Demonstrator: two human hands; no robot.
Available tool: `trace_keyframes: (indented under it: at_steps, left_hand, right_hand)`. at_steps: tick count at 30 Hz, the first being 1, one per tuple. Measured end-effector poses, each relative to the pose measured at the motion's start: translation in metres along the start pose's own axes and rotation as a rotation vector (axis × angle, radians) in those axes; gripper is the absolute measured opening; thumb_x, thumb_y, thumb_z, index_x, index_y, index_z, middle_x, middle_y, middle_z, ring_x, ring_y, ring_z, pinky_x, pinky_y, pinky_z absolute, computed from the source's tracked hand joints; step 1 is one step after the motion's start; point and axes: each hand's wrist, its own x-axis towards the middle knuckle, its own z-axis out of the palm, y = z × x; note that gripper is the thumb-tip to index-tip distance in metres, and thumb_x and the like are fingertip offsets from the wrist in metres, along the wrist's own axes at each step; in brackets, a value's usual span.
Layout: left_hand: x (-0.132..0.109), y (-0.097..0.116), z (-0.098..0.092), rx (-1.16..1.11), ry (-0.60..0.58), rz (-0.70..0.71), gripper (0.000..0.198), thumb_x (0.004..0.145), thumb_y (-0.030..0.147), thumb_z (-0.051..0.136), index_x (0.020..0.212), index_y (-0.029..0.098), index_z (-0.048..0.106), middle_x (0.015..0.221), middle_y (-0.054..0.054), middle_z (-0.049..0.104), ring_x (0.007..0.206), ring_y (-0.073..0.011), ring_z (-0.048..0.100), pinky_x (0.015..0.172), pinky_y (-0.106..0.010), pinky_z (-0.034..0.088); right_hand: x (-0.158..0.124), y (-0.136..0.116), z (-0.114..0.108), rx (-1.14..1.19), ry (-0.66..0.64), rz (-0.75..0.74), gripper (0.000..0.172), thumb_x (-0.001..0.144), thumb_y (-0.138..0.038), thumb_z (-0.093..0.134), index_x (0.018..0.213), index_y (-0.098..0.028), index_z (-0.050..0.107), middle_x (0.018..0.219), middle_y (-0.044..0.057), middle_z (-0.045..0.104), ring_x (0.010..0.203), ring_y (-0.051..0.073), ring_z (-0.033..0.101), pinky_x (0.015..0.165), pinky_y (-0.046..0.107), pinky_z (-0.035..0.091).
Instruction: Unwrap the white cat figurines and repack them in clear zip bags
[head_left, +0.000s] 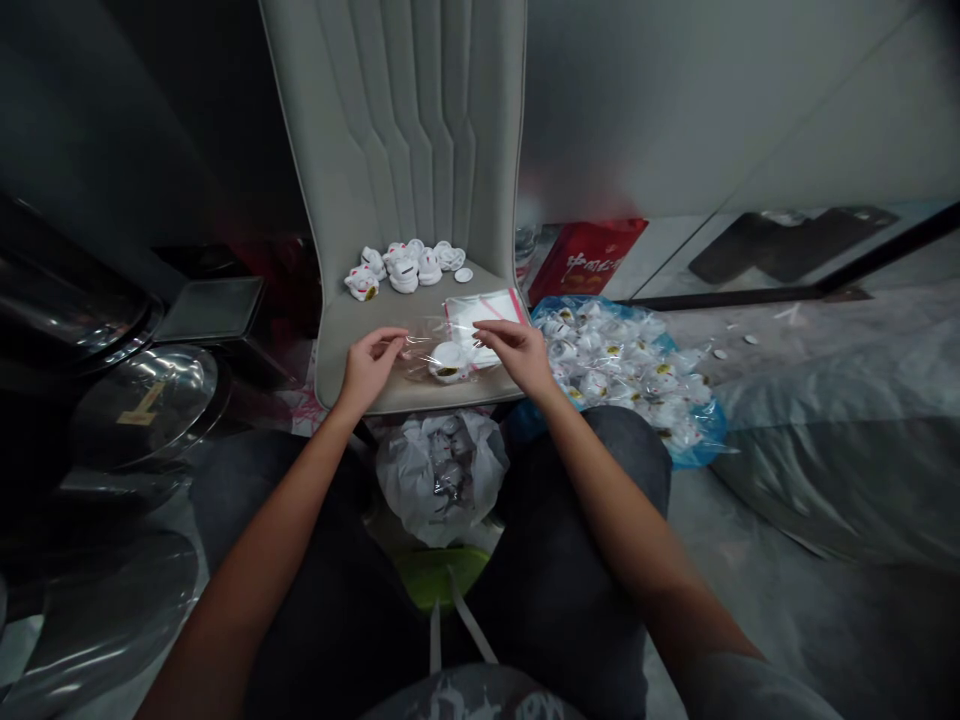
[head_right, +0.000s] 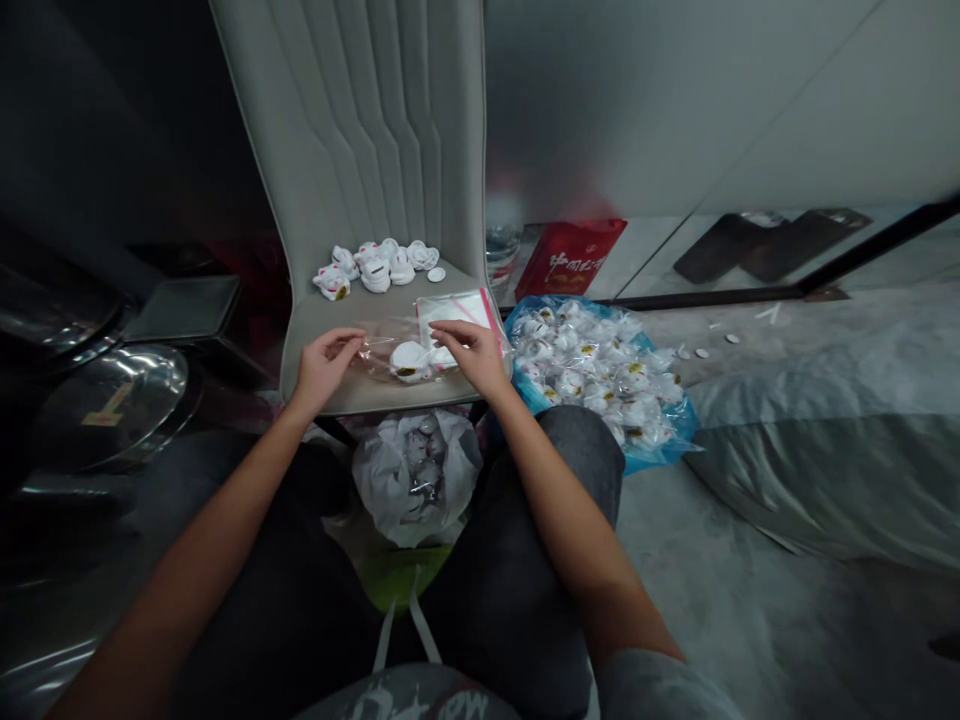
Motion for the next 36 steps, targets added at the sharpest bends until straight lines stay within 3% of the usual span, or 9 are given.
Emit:
trace_keyframes:
  at_steps: [4,8,14,18,24,28,31,36]
  left_hand:
    - [0.0,-0.004,-0.001,0.005,-0.008,-0.009,0.028,0.083,0.031,0.064,0.105,0.015,0.071,0.096,-0.008,0.076,0.079,-0.0167,0.069,0.077,-0.028,0.055]
    - [-0.002,-0.008,-0.004,0.062,-0.035,0.044,0.032,0.084,0.033,0.064,0.109,0.014,0.072,0.098,-0.009,0.076,0.08,-0.0171,0.07,0.079,-0.029,0.056]
    - [-0.004,-0.012,-0.012,0.212,-0.042,0.214,0.023,0.087,0.033,0.06,0.093,0.016,0.074,0.094,-0.007,0.073,0.08,-0.0157,0.067,0.076,-0.028,0.055]
    - [-0.004,-0.011,-0.015,0.284,0.014,0.296,0.02,0.085,0.034,0.063,0.083,0.017,0.074,0.102,-0.009,0.07,0.091,-0.0175,0.066,0.074,-0.026,0.054]
    - [-0.007,-0.011,-0.013,0.248,-0.077,0.177,0.025,0.085,0.038,0.063,0.088,0.016,0.075,0.088,-0.007,0.077,0.084,-0.0197,0.07,0.082,-0.032,0.054]
    - [-0.011,-0.014,-0.009,0.168,-0.107,0.107,0.033,0.083,0.044,0.065,0.091,0.014,0.074,0.087,-0.009,0.077,0.08,-0.0198,0.071,0.08,-0.033,0.056]
    - [-0.014,-0.014,-0.01,0.115,-0.197,0.049,0.039,0.081,0.049,0.066,0.092,0.013,0.074,0.086,-0.01,0.077,0.074,-0.0181,0.069,0.075,-0.032,0.056]
    - [-0.023,-0.002,-0.019,0.194,-0.536,0.079,0.04,0.081,0.05,0.067,0.095,0.013,0.073,0.089,-0.008,0.074,0.081,-0.0171,0.066,0.082,-0.032,0.053]
  right_hand:
    - [0.001,0.002,-0.006,-0.098,-0.059,-0.006,0.022,0.076,-0.044,0.077,0.086,-0.024,0.079,0.082,0.003,0.075,0.068,0.016,0.067,0.069,0.032,0.056]
    - [0.0,0.002,-0.011,-0.274,-0.132,-0.103,0.024,0.083,-0.044,0.072,0.092,-0.023,0.08,0.085,0.005,0.074,0.075,0.018,0.067,0.072,0.032,0.053]
    - [-0.001,0.009,-0.014,-0.481,-0.297,-0.195,0.031,0.088,-0.044,0.068,0.102,-0.018,0.078,0.093,0.009,0.072,0.084,0.019,0.067,0.078,0.033,0.054]
    - [-0.002,0.009,-0.014,-0.558,-0.263,-0.243,0.021,0.087,-0.038,0.07,0.09,-0.019,0.079,0.101,0.01,0.072,0.097,0.021,0.067,0.087,0.035,0.054]
    - [-0.011,-0.001,-0.015,-0.512,-0.206,-0.079,0.018,0.084,-0.035,0.071,0.087,-0.019,0.078,0.09,0.007,0.078,0.088,0.021,0.072,0.084,0.032,0.055]
    - [-0.017,-0.007,-0.019,-0.441,-0.188,-0.018,0.022,0.08,-0.037,0.072,0.084,-0.016,0.078,0.088,0.008,0.078,0.085,0.021,0.072,0.082,0.031,0.054]
    - [-0.022,-0.013,-0.028,-0.358,-0.271,0.059,0.032,0.076,-0.044,0.075,0.085,-0.014,0.077,0.084,0.008,0.077,0.079,0.019,0.07,0.077,0.03,0.053]
    - [-0.038,-0.02,-0.049,-0.139,-0.648,0.286,0.044,0.067,-0.048,0.082,0.092,-0.013,0.074,0.083,0.004,0.075,0.075,0.014,0.066,0.074,0.027,0.051]
